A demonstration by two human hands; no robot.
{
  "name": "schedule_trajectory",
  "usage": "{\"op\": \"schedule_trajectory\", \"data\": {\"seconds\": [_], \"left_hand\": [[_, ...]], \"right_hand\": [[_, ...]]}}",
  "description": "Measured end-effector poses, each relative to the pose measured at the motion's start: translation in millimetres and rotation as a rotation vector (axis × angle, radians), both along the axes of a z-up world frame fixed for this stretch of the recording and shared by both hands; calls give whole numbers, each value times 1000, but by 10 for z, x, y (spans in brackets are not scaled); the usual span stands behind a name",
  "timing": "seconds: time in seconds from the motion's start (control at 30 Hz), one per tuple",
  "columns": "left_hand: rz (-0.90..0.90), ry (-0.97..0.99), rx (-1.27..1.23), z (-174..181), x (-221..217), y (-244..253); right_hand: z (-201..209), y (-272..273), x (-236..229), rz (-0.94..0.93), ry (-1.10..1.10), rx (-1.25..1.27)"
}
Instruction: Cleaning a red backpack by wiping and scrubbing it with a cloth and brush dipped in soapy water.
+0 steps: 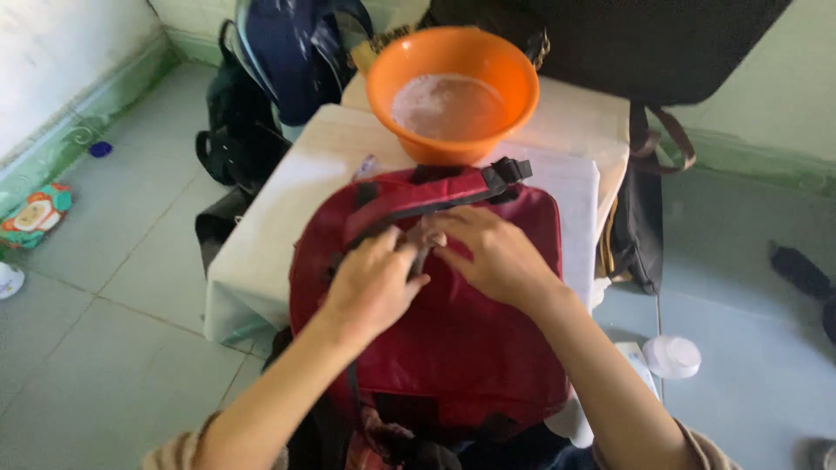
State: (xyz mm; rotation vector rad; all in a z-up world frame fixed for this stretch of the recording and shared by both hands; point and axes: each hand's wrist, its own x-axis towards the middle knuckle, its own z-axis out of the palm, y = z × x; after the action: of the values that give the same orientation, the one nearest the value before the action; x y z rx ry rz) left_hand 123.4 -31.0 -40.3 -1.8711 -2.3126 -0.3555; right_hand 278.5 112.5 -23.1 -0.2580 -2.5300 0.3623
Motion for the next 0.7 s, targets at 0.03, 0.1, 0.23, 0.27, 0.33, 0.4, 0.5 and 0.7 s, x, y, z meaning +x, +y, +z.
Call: {"op": "schedule_trajectory", "data": {"seconds": [0.03,0.1,0.23,0.27,0.33,0.4,0.5,0.7], "left_hand": [[4,4,10,-108,-33,25],[-26,-11,111,-346,-95,88],[4,89,208,-421,-307,264],[-4,113,262,-455,-348,351],[-5,130,309,-540,-417,512],[-15,-178,190,-618,-455,720],[-105,-265,127,-635,-530,865],[-170,-266,22,-448,-418,766]], "right_hand": [[-52,-1,-122,4,4,10],[-177,6,-362,148,-11,120],[-102,282,-654,259,23,342],[-74,374,-704,225,22,505],[-145,515,-751,200,17,661],[-303,660,-715,284,4,284],[-502,744,-584,105,-102,394],[-499,625,-305,-28,-296,314]]}}
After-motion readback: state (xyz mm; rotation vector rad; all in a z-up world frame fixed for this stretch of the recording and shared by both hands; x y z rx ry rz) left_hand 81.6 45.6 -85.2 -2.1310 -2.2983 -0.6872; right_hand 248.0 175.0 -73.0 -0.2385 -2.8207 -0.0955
